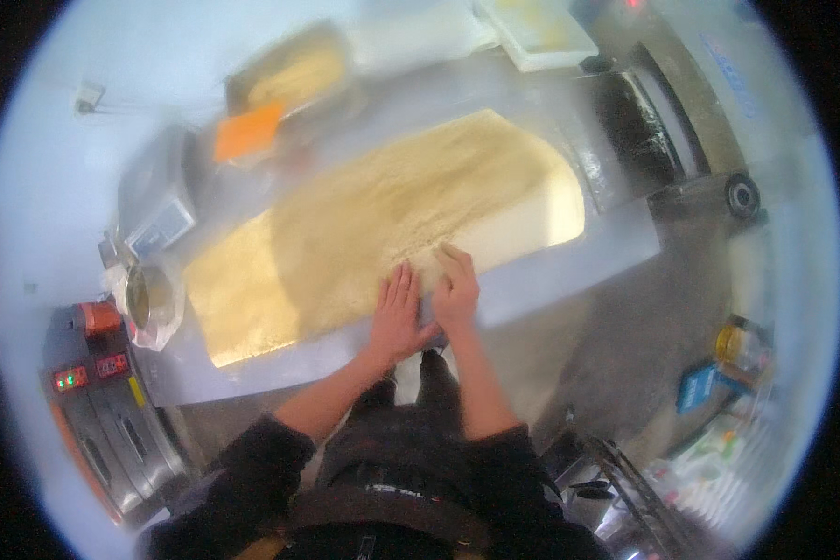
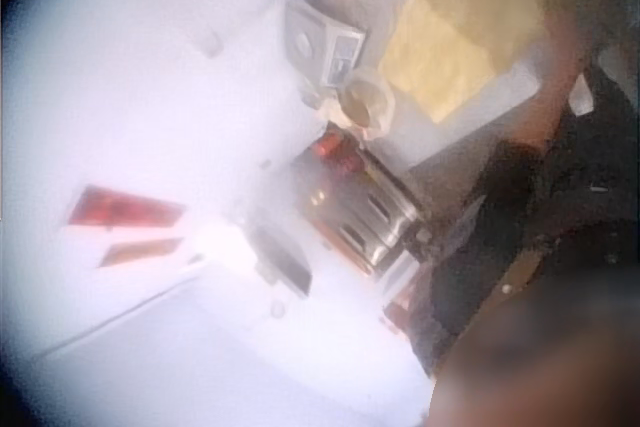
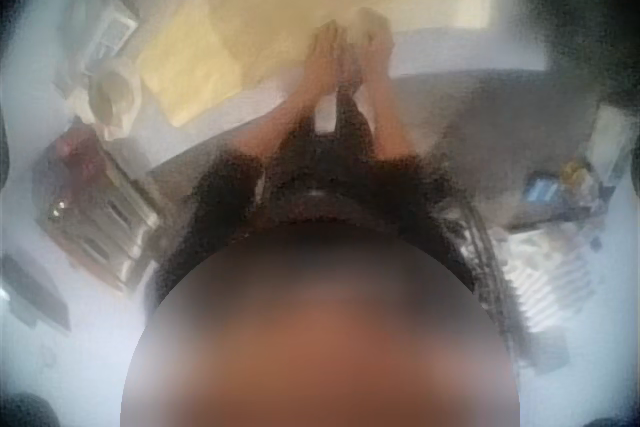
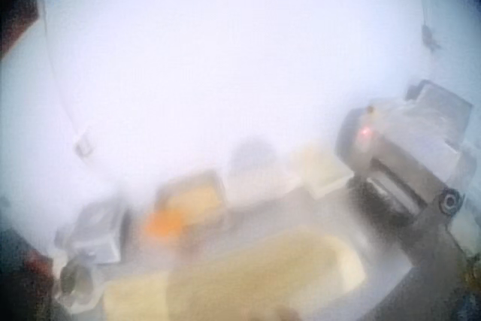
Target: The person spreads a liquid onto a large sheet of dough using an orange scraper, then sprinkles a dry ingredient over the surface. The person also briefly retrieves a tray of baked goods from a display area.
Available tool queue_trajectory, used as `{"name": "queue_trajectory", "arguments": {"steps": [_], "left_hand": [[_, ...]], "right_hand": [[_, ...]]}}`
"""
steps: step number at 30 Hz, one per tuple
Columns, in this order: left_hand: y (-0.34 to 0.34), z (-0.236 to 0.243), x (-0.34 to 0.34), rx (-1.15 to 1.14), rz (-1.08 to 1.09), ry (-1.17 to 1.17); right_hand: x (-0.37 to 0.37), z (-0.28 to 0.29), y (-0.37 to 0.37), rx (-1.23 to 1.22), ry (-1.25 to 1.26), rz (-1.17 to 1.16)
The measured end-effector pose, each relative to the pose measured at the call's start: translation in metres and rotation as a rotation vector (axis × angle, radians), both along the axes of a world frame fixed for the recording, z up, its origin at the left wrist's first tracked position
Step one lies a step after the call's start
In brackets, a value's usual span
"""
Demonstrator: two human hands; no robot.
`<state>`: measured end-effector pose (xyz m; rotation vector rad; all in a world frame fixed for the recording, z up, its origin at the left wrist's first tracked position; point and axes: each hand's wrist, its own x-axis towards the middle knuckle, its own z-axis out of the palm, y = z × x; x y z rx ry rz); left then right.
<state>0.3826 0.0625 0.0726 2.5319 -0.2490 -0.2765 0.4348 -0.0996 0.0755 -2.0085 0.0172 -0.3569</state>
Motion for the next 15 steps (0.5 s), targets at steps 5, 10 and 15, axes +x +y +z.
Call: {"name": "queue_trajectory", "arguments": {"steps": [5,10,15], "left_hand": [[0.008,-0.004,0.01,0.176,0.207,-0.113],[0.041,-0.01,-0.008,0.068,-0.01,-0.017],[0.064,-0.014,0.011,0.281,0.227,-0.163]], "right_hand": [[0.019,-0.001,-0.026,-0.324,0.09,0.058],[-0.01,-0.017,0.011,-0.645,0.008,0.69],[0.017,-0.016,-0.005,-0.653,0.004,0.975]]}}
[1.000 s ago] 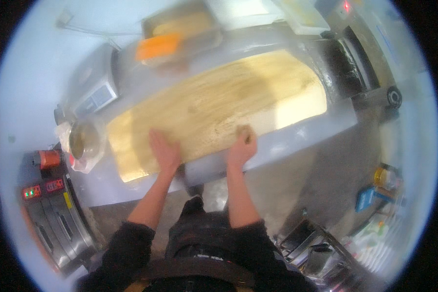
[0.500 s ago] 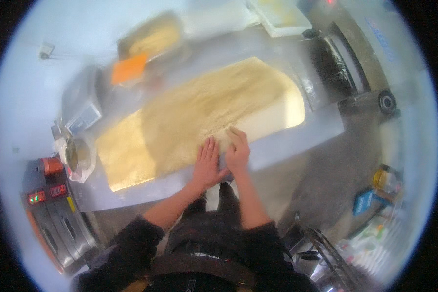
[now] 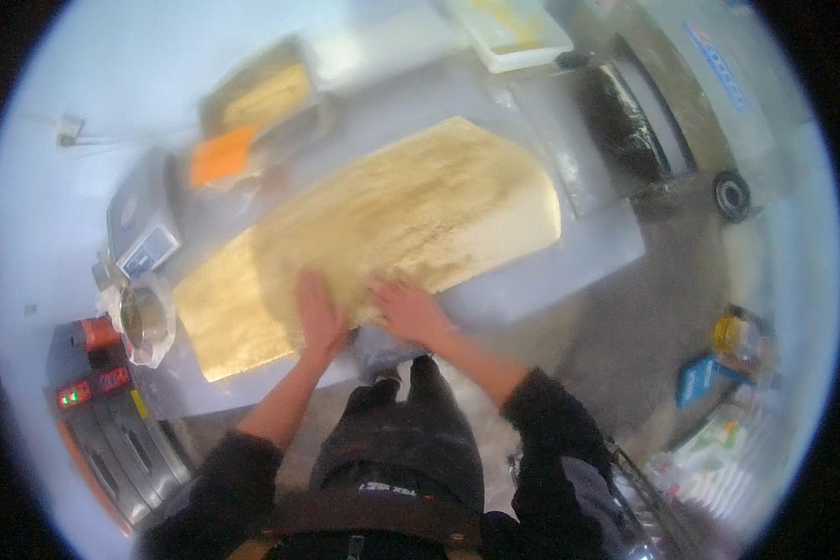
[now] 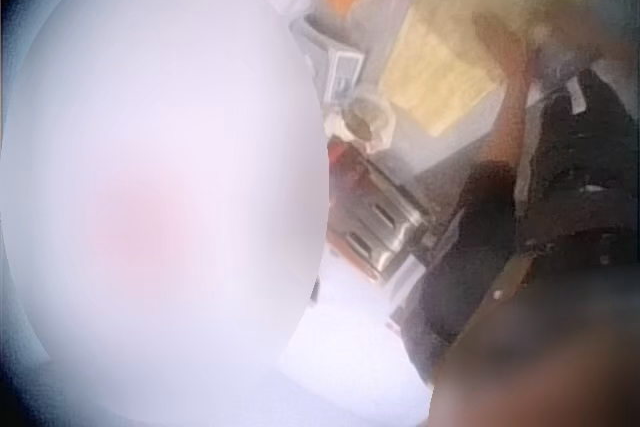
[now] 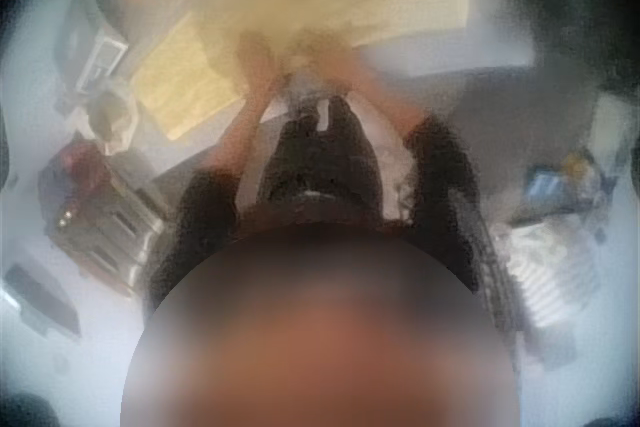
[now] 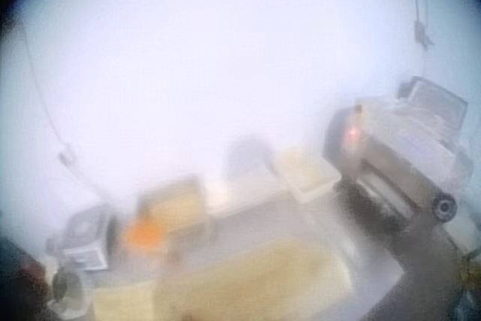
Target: The person spreads a liquid onto a large sheet of dough using an orange scraper, then sprinkles a dry ingredient over the surface. The person also briefly retrieves a tray of baked goods from a display area.
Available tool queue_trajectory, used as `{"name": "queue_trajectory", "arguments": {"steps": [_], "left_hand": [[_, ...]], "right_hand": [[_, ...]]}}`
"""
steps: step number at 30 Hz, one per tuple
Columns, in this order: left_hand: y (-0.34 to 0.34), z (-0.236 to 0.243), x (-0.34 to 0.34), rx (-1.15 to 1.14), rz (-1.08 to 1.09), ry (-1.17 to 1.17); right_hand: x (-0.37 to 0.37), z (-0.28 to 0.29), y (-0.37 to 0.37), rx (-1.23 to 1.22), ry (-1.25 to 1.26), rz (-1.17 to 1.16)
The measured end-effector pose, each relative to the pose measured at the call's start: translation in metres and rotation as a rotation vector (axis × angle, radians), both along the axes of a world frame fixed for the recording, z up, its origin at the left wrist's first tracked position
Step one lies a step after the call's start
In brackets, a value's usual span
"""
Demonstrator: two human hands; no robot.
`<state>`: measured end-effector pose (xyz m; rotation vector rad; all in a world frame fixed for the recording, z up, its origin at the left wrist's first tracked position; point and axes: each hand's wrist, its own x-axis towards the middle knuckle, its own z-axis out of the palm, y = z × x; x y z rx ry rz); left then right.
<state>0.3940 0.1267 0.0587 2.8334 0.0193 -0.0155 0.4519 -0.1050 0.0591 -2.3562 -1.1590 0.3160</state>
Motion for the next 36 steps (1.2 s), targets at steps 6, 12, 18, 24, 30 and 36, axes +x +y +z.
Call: {"name": "queue_trajectory", "arguments": {"steps": [6,12,18,24,30,36], "left_hand": [[-0.112,0.006,0.044,-0.13,-0.385,0.123],[-0.13,0.021,0.038,-0.14,-0.588,0.2],[-0.034,0.027,-0.021,0.007,-0.588,0.406],[0.081,0.04,-0.077,0.033,-0.326,0.354],[0.158,0.038,-0.125,-0.12,-0.047,0.321],[0.234,0.055,-0.163,-0.198,0.179,0.069]], "right_hand": [[0.043,0.024,-0.101,-0.177,-0.115,-0.503],[0.066,0.016,-0.094,-0.207,-0.049,-0.586],[0.033,0.014,-0.014,-0.185,-0.124,-0.162],[0.014,0.01,-0.076,-0.306,0.019,-0.439],[0.024,0.027,-0.04,-0.502,-0.074,-0.624],[0.007,0.081,0.255,0.093,-0.074,-0.288]]}}
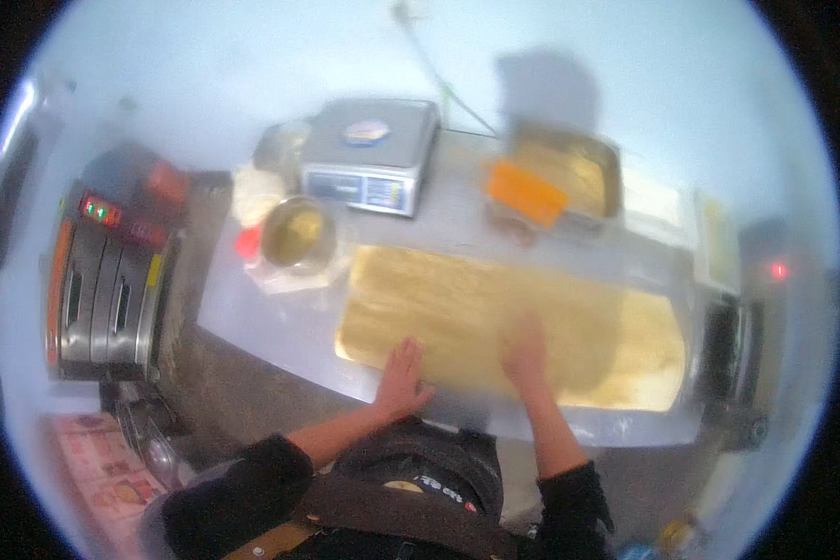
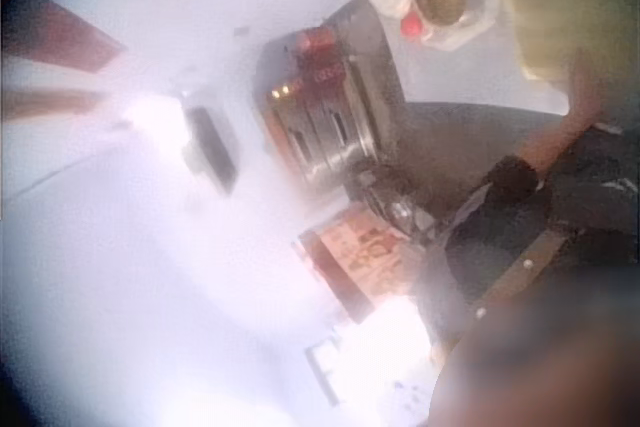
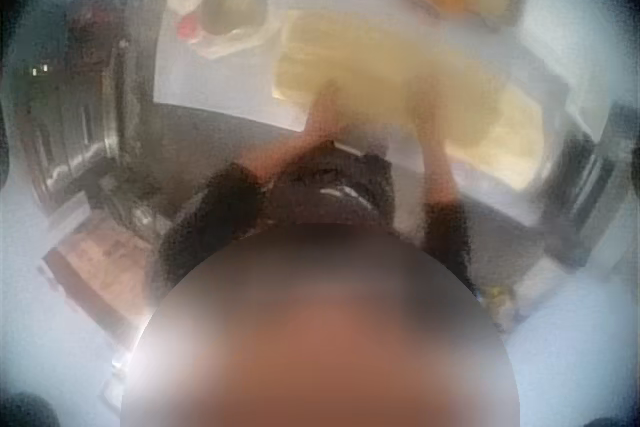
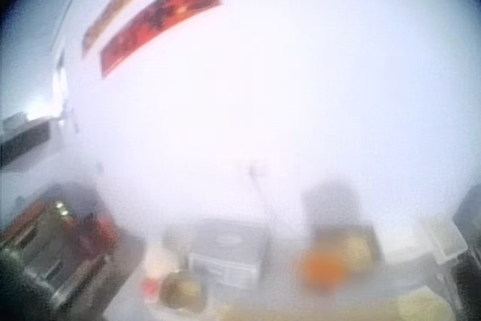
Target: The person spreads a liquid onto a large sheet of dough using an orange scraper, then sprinkles a dry ingredient over the surface. The person also briefly retrieves a tray of baked goods from a display area.
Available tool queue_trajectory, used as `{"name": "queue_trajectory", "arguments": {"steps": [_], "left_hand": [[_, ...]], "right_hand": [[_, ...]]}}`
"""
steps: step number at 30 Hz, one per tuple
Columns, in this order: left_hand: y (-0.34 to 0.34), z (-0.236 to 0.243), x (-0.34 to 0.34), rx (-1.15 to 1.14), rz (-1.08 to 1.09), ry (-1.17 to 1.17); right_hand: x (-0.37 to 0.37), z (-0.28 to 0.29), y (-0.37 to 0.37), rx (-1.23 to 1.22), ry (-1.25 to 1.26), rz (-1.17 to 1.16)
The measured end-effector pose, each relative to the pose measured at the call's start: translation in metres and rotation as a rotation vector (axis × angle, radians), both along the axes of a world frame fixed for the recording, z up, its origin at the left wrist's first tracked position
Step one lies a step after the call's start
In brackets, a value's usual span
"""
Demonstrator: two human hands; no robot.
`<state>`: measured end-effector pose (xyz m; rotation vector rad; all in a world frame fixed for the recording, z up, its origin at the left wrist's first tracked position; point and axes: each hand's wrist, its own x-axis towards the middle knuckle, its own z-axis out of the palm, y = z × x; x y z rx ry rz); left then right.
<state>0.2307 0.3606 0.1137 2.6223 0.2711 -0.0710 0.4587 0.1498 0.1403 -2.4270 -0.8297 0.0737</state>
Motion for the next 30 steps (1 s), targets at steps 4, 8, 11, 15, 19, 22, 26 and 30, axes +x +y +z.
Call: {"name": "queue_trajectory", "arguments": {"steps": [4,8,11,15,19,22,26,30], "left_hand": [[0.07,0.012,-0.029,-0.097,0.139,-0.061],[0.143,0.017,-0.064,-0.139,0.297,-0.056],[0.187,0.014,-0.082,-0.174,0.388,-0.123],[0.211,0.011,-0.095,-0.264,0.503,-0.165],[0.212,0.01,-0.096,-0.356,0.553,-0.126],[0.21,0.009,-0.091,-0.373,0.524,-0.141],[0.209,0.007,-0.081,-0.349,0.474,-0.124],[0.204,0.007,-0.06,-0.316,0.42,-0.124]], "right_hand": [[-0.02,0.058,0.248,0.262,0.092,0.335],[-0.045,0.073,0.437,0.051,0.087,0.581],[-0.059,0.039,0.515,-0.249,0.119,0.583],[-0.066,-0.023,0.564,-0.525,-0.051,0.796],[-0.065,-0.048,0.576,-0.461,0.166,0.561],[-0.059,-0.038,0.577,-0.353,0.239,0.508],[-0.056,-0.013,0.561,0.302,1.152,0.185],[-0.059,0.003,0.494,0.734,1.335,0.29]]}}
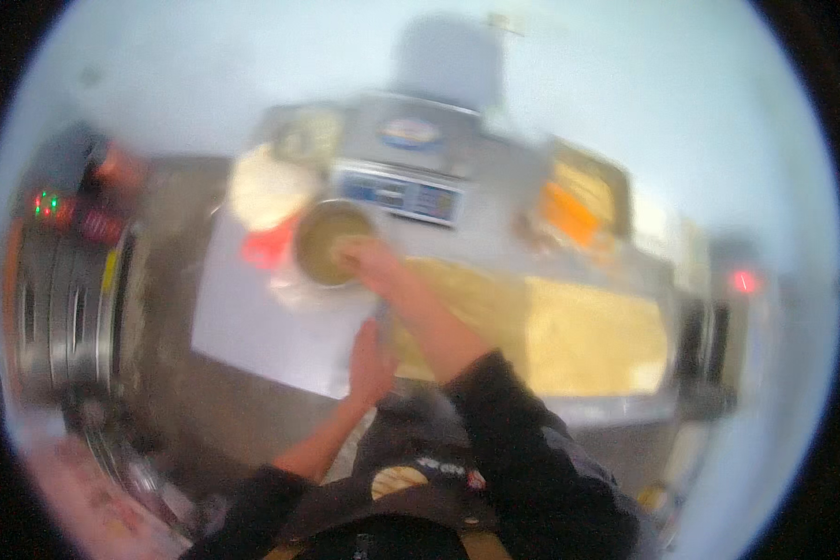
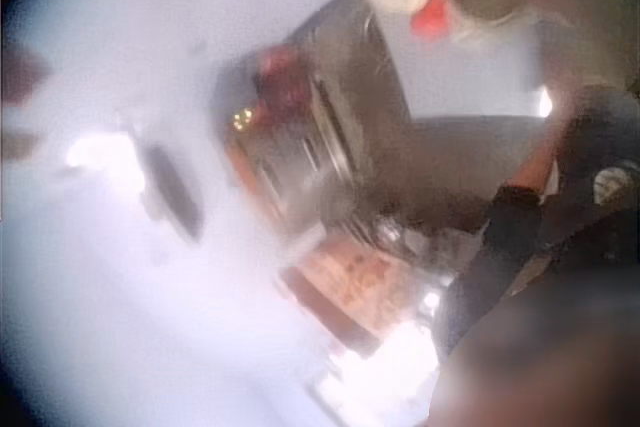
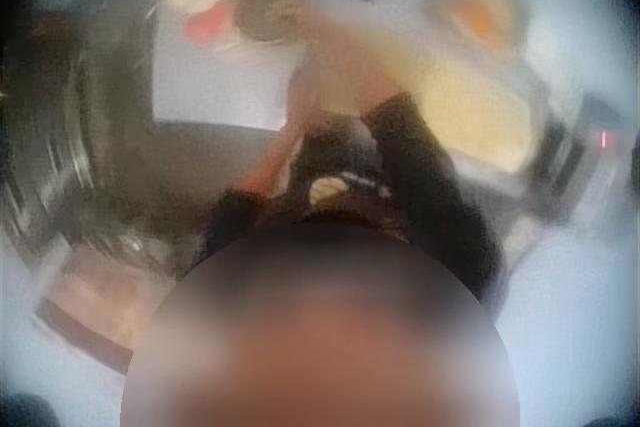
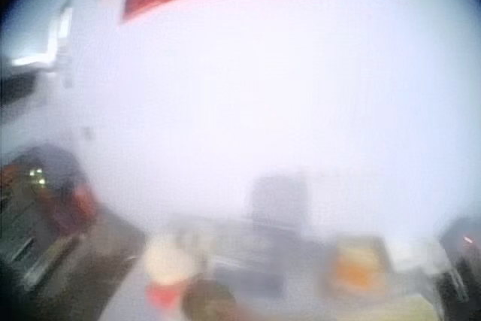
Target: The person spreads a liquid onto a large sheet of dough using an orange scraper, then sprinkles a dry ingredient over the surface. The person also briefly retrieves a tray of baked goods from a display area.
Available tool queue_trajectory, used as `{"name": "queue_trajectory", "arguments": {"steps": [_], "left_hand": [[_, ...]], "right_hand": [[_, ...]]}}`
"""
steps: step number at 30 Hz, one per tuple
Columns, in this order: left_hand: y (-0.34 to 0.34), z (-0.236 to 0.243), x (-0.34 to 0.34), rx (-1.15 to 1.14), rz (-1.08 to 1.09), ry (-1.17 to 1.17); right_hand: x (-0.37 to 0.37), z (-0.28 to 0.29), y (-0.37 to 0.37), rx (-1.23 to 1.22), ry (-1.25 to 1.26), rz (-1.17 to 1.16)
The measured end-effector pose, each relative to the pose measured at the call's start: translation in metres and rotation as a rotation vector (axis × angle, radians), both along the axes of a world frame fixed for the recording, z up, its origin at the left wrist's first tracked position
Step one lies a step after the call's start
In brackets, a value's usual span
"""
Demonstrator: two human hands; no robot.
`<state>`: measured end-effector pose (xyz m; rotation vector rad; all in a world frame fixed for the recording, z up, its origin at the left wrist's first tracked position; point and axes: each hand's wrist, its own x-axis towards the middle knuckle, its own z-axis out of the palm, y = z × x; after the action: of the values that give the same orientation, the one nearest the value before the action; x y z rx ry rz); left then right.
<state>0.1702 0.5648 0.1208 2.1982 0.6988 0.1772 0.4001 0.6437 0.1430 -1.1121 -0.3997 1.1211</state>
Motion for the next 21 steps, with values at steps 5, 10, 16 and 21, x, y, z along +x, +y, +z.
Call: {"name": "queue_trajectory", "arguments": {"steps": [5,10,16,21], "left_hand": [[-0.044,0.009,0.046,0.02,-0.231,-0.003],[-0.129,0.011,0.107,0.056,-0.503,-0.085],[-0.284,0.006,0.19,0.08,-0.615,-0.11],[-0.424,-0.016,0.239,0.14,-0.61,-0.052]], "right_hand": [[0.022,0.023,-0.192,-0.03,0.462,-0.317],[0.042,0.042,-0.446,-0.102,0.401,-0.678],[0.09,0.046,-0.794,-0.175,0.111,-1.123],[0.153,0.023,-0.953,-0.579,-0.309,-1.539]]}}
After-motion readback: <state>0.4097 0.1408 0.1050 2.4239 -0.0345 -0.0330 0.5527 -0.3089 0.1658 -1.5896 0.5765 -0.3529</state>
